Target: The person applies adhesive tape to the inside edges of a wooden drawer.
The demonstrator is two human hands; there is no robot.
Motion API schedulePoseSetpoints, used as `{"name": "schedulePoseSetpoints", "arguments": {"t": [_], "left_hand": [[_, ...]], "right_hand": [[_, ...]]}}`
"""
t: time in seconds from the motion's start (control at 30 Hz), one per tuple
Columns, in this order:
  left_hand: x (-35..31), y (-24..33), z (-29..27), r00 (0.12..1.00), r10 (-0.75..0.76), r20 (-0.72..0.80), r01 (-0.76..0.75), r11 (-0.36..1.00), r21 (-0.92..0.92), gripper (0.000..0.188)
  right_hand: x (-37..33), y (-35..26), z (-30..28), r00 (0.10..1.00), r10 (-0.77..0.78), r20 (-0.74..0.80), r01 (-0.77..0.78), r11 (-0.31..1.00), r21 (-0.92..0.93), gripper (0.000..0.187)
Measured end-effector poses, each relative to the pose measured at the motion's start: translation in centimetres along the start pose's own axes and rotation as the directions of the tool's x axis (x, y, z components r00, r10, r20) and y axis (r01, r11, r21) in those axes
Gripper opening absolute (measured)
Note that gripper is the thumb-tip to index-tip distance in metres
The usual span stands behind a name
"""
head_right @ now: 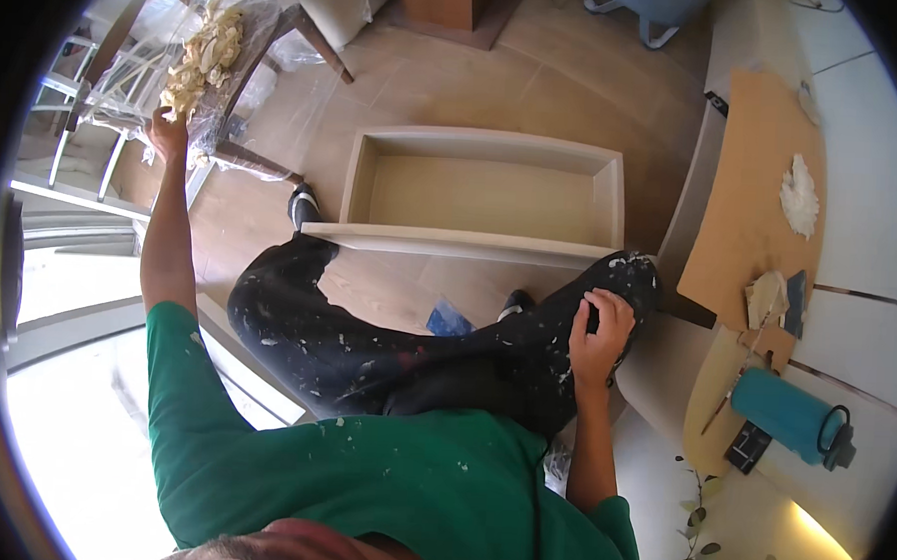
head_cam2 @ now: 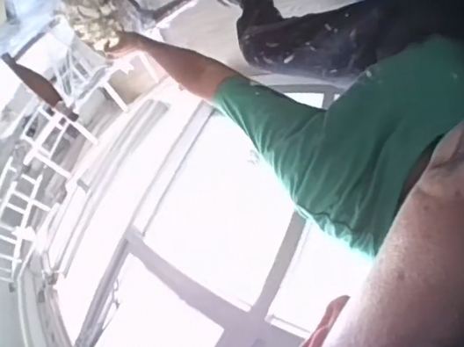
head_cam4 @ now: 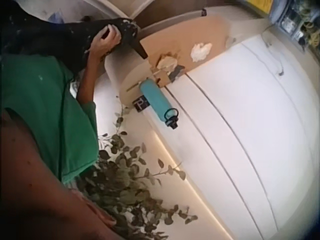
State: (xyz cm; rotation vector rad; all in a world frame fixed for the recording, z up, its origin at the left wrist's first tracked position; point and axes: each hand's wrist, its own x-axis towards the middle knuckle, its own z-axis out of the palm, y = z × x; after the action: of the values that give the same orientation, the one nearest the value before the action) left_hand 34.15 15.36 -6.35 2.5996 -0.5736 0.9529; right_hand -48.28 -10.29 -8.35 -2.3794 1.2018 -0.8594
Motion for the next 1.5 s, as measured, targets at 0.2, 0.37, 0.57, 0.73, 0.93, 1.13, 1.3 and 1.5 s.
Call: {"name": "schedulePoseSetpoints", "arguments": {"t": [0.2, 0.37, 0.57, 0.73, 0.93, 1.13, 1.3, 1.5], "left_hand": [[0.2, -1.2, 2.8, 0.876, -0.328, 0.355, 0.392, 0.911, -0.126, 0.088], [1.5, -5.7, 2.9, 0.879, -0.199, 0.433, 0.211, 0.977, 0.019, 0.045], [-2.9, -2.7, 7.9, 0.912, -0.265, 0.314, 0.215, 0.959, 0.185, 0.057], [6.6, -11.9, 7.0, 0.939, -0.344, -0.023, 0.336, 0.929, -0.154, 0.078], [2.0, -8.2, 8.0, 0.722, -0.653, 0.228, 0.682, 0.728, -0.073, 0.091], [2.8, -6.3, 5.0, 0.801, -0.598, 0.013, 0.597, 0.801, 0.038, 0.093], [2.3, -4.9, 4.4, 0.904, -0.369, -0.218, 0.418, 0.871, 0.259, 0.095], [-2.7, -5.2, -0.6, 0.942, -0.109, -0.318, 0.090, 0.993, -0.073, 0.093]], "right_hand": [[0.0, 0.3, 0.1, 1.000, -0.017, -0.007, 0.017, 0.999, -0.028, 0.016], [-0.2, 0.0, 0.9, 0.999, -0.036, -0.007, 0.036, 0.999, 0.007, 0.015], [-0.5, -0.4, 0.4, 1.000, -0.015, -0.012, 0.015, 0.999, -0.036, 0.015], [0.5, -0.1, 0.4, 0.994, -0.046, -0.098, 0.051, 0.997, 0.054, 0.015], [0.4, 0.9, -0.7, 0.994, -0.041, -0.102, 0.045, 0.998, 0.038, 0.015], [-0.7, 1.6, -1.4, 0.992, -0.034, -0.124, 0.044, 0.996, 0.074, 0.015], [-1.2, 1.9, -1.7, 0.987, 0.008, -0.160, 0.006, 0.996, 0.088, 0.021], [-4.2, 4.5, -1.7, 0.888, 0.411, -0.204, -0.372, 0.905, 0.207, 0.056]]}}
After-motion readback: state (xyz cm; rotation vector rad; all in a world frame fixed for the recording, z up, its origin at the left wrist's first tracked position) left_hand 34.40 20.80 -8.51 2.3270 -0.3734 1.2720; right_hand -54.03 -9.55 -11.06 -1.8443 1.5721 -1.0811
